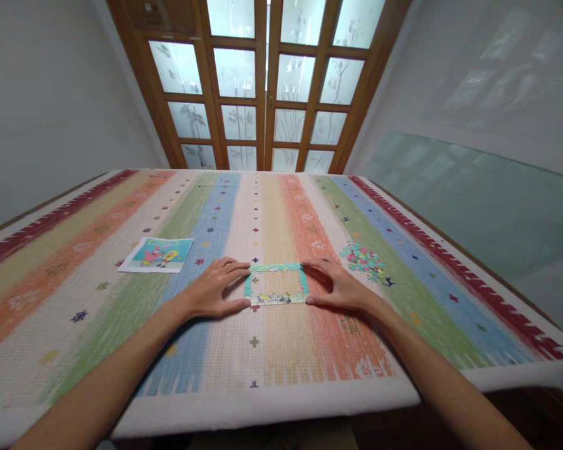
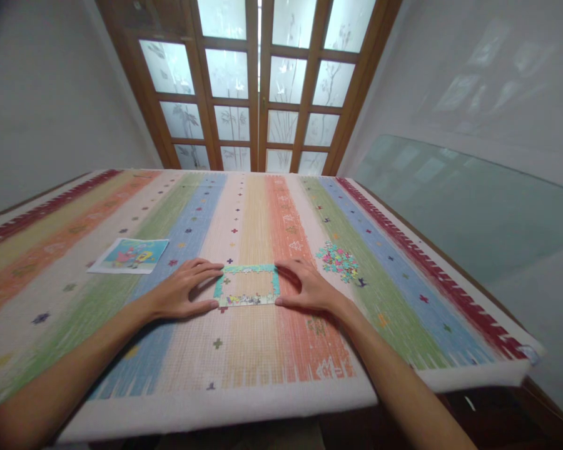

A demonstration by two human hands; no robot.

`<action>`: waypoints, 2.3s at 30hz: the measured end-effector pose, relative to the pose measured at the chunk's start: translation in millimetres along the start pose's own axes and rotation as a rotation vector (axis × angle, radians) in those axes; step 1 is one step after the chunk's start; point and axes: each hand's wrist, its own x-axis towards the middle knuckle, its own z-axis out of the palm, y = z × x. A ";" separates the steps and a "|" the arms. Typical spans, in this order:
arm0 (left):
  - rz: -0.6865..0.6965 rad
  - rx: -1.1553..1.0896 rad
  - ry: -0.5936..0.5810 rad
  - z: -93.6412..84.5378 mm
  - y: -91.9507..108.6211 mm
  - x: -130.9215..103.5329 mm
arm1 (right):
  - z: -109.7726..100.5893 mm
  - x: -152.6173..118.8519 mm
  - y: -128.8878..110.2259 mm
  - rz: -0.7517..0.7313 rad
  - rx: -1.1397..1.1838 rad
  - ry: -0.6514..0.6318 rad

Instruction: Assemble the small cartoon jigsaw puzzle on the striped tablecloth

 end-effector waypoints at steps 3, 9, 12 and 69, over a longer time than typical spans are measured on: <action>-0.007 0.001 0.005 0.6 0.2 0.0 | 0.5 -0.5 -0.1 -0.017 -0.014 0.000; 0.000 0.016 0.017 2.1 -0.2 0.2 | -1.7 -1.1 -2.6 -0.055 -0.049 -0.017; -0.002 0.017 0.017 2.3 -0.4 0.2 | -1.9 -1.0 -2.7 -0.087 -0.066 -0.004; -0.055 -0.042 0.064 7.3 7.0 3.3 | 8.8 -2.4 -12.6 -0.160 -0.141 0.003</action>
